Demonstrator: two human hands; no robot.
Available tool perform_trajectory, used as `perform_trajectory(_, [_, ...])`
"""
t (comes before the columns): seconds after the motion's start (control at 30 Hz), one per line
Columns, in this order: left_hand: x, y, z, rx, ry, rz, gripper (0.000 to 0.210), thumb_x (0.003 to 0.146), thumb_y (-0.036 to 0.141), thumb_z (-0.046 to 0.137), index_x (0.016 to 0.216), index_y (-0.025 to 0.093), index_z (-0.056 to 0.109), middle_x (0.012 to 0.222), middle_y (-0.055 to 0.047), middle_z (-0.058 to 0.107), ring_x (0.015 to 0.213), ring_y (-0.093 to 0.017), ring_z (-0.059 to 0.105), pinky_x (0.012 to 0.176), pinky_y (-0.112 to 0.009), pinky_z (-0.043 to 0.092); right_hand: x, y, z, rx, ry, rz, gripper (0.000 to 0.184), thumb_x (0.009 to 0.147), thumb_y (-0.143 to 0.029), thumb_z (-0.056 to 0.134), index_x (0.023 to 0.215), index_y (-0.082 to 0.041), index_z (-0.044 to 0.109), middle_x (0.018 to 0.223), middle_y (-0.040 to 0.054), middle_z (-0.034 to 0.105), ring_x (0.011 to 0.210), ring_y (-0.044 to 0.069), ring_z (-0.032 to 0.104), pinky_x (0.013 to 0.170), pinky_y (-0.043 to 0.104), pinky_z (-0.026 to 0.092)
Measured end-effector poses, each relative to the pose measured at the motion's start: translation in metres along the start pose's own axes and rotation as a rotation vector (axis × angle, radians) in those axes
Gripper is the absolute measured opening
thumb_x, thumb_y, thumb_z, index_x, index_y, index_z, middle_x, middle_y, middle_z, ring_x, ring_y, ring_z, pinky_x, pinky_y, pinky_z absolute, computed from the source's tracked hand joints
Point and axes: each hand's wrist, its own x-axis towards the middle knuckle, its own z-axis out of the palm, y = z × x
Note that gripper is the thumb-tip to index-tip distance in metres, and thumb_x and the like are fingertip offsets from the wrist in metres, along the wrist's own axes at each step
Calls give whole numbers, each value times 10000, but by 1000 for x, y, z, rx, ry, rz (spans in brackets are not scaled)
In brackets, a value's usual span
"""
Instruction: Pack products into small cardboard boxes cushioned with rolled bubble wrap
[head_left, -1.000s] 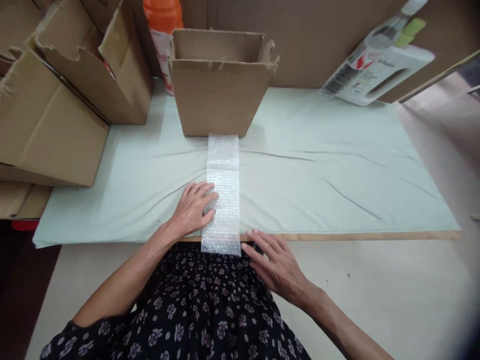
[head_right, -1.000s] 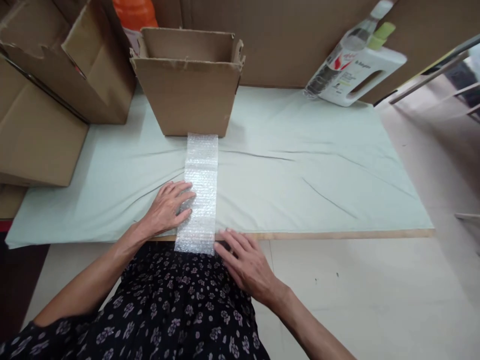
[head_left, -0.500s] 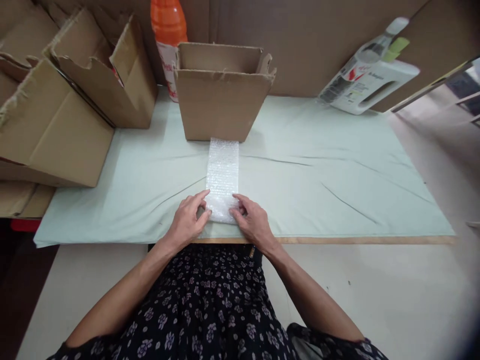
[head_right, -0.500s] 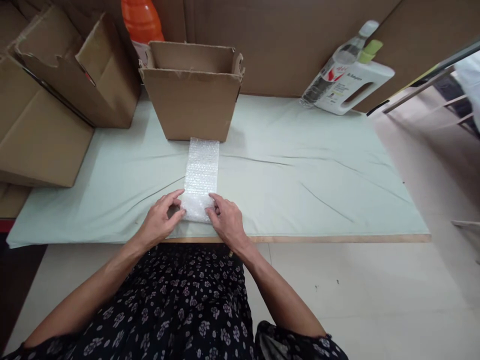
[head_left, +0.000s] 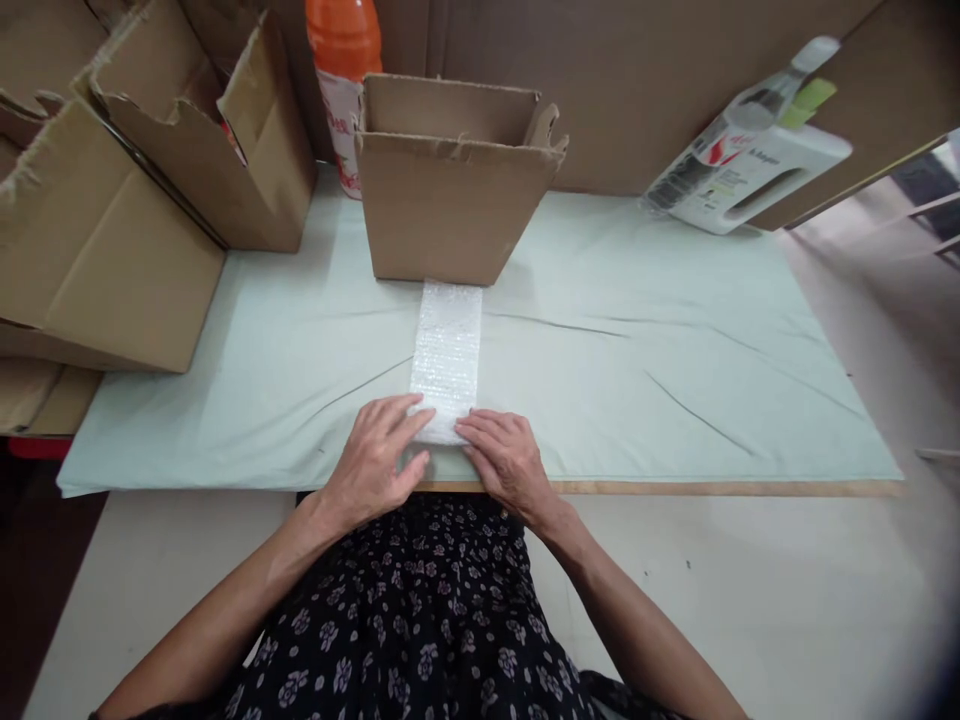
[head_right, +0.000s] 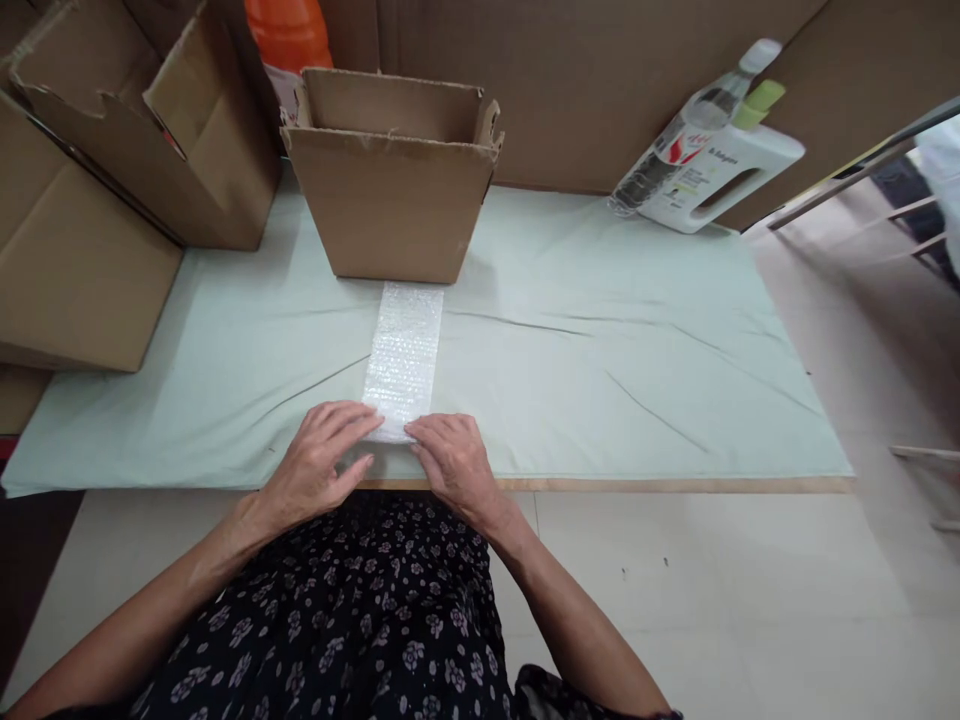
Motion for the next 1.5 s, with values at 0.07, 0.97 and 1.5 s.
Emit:
perform_trajectory(0.07, [-5, 2, -1, -55, -49, 38, 354, 913, 144, 530, 1252, 207, 608, 1116, -89, 701, 1060, -251, 609, 945, -439, 465, 1, -1, -4, 125, -48, 66, 252, 998, -212, 509, 1183, -236, 679, 1027, 59, 763, 967, 218, 681, 868, 403, 501])
perform_trajectory(0.97, [0, -8, 13, 73, 59, -230, 298, 937, 246, 548, 1211, 159, 628, 976, -93, 703, 927, -266, 603, 845, -433, 486, 1, -12, -2, -34, 36, 98, 354, 961, -327, 587, 1286, -192, 618, 1261, 158, 650, 1103, 305, 601, 887, 464, 475])
perform_trajectory(1.5, [2, -12, 8, 11, 20, -242, 361, 919, 277, 575, 1266, 179, 596, 1092, -104, 705, 1007, -276, 597, 921, -463, 485, 9, -22, -7, -86, -33, 122, 379, 973, -356, 559, 1317, -204, 600, 1241, 155, 640, 1086, 314, 584, 879, 468, 463])
